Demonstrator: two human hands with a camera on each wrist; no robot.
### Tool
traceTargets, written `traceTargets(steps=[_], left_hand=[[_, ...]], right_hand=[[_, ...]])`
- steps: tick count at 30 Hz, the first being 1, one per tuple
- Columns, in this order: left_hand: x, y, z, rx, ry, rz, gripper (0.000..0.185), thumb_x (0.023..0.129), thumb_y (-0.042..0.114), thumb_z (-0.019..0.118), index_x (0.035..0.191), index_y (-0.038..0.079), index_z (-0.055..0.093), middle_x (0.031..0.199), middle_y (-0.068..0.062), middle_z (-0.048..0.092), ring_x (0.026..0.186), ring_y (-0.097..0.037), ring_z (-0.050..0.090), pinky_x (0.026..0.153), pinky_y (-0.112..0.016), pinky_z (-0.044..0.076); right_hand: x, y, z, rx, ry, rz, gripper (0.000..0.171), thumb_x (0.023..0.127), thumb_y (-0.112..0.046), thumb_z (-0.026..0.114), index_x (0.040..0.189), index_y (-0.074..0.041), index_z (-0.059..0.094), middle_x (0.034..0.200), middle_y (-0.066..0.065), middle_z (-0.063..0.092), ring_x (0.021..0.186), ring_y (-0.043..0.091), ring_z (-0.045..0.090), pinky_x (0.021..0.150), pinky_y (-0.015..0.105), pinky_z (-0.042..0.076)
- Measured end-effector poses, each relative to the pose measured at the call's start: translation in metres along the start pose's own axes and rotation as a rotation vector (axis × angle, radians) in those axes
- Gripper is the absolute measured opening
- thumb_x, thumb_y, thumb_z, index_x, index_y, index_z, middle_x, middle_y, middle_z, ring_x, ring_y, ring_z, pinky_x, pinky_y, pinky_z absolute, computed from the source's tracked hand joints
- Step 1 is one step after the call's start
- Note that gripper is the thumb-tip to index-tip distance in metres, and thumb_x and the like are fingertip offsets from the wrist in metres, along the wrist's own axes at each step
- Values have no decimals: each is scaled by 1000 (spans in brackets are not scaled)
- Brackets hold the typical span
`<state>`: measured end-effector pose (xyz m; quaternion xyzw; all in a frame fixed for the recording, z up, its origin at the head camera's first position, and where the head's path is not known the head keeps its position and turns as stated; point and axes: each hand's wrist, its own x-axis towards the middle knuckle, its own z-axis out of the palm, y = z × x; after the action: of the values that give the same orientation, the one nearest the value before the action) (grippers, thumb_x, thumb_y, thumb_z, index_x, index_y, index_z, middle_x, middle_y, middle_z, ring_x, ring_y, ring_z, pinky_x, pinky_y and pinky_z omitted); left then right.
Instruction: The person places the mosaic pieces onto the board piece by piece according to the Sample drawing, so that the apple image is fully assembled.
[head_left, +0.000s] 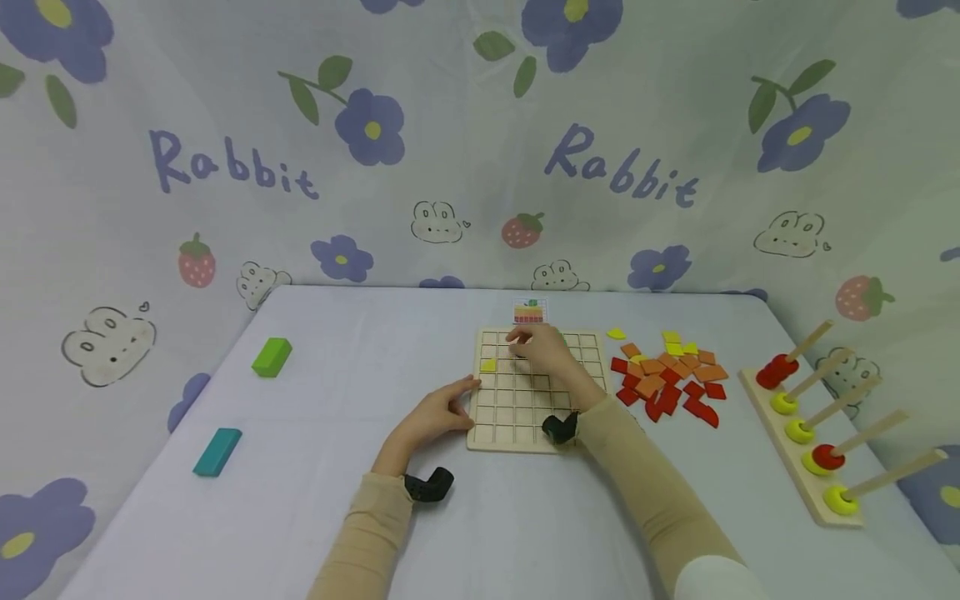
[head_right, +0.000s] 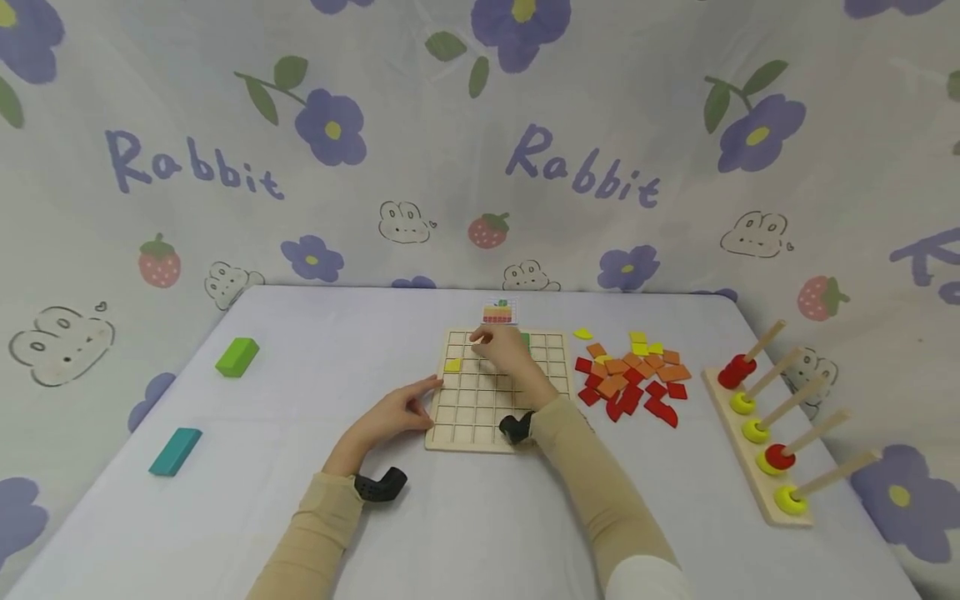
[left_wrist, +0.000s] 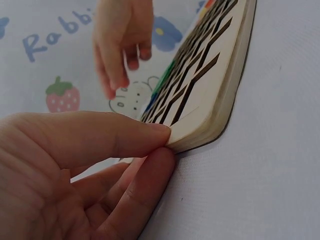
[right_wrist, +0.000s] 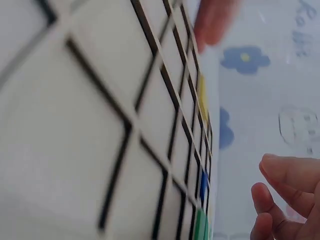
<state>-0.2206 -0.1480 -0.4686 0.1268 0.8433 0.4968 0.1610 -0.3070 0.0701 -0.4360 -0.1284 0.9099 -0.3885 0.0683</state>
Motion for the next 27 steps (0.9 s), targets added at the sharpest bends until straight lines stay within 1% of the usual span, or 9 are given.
traceTargets(steps=[6,9,12,15,18,20,22,24,27], left_hand=[[1,2,-2,2,6,-5,69,73,0,68,137,6,44,149,-9,30,72,-12,53,68,-27,43],[2,1,-2,1,4,-8,69,74,0,68,138,6,44,149,-9,29,71,-13,53,67,-27,43],[2,1,-2,-3,0,-1,68,74,-1,68,138,6,43,149,-9,29,71,-13,52,66,-26,43],[3,-1,-2,-13,-3,6,68,75,-1,68,138,6,43,149,-10,29,71,-13,52,65,-26,42],[3,-3,-1,-21,-5,3,68,74,0,68,138,7,44,149,-10,29,71,-13,51,65,-26,42],[4,-4,0,-22,-6,1,68,74,0,68,137,7,44,149,-10,29,71,-13,51,65,-26,42],[3,-5,1,-21,-7,-4,68,74,0,69,137,8,44,149,-9,29,71,-13,51,65,-25,42],[3,-5,2,-19,-3,-8,68,74,0,69,137,8,45,149,-9,29,71,-13,51,65,-25,42],[2,-2,3,-17,2,-13,68,74,0,69,137,9,45,149,-8,30,71,-14,51,65,-26,42]], right_hand=[[-8,28,-40,119,129,73,25,89,-16,59,111,-5,64,104,14,58,96,29,50,79,39,40],[-16,46,-59,175,198,105,28,90,-16,58,114,-3,62,108,17,56,101,31,48,83,42,40],[-25,68,-78,227,269,142,31,91,-16,56,118,-2,60,109,18,55,104,32,47,85,42,39],[-37,89,-94,250,344,191,34,92,-18,55,120,1,58,110,19,54,101,30,47,80,38,39],[-49,106,-108,274,411,271,36,92,-18,53,122,2,57,112,19,53,99,28,45,76,33,39],[-57,116,-115,276,443,343,37,92,-19,53,124,0,56,116,19,53,101,26,45,74,30,38],[-64,125,-121,299,461,410,38,92,-19,51,126,-2,55,119,17,52,103,26,45,76,28,41],[-69,133,-125,284,465,460,39,93,-19,50,127,-2,54,121,18,51,104,27,46,75,27,40],[-74,144,-129,242,458,505,39,92,-17,49,129,-3,53,121,19,51,102,28,46,73,28,39]])
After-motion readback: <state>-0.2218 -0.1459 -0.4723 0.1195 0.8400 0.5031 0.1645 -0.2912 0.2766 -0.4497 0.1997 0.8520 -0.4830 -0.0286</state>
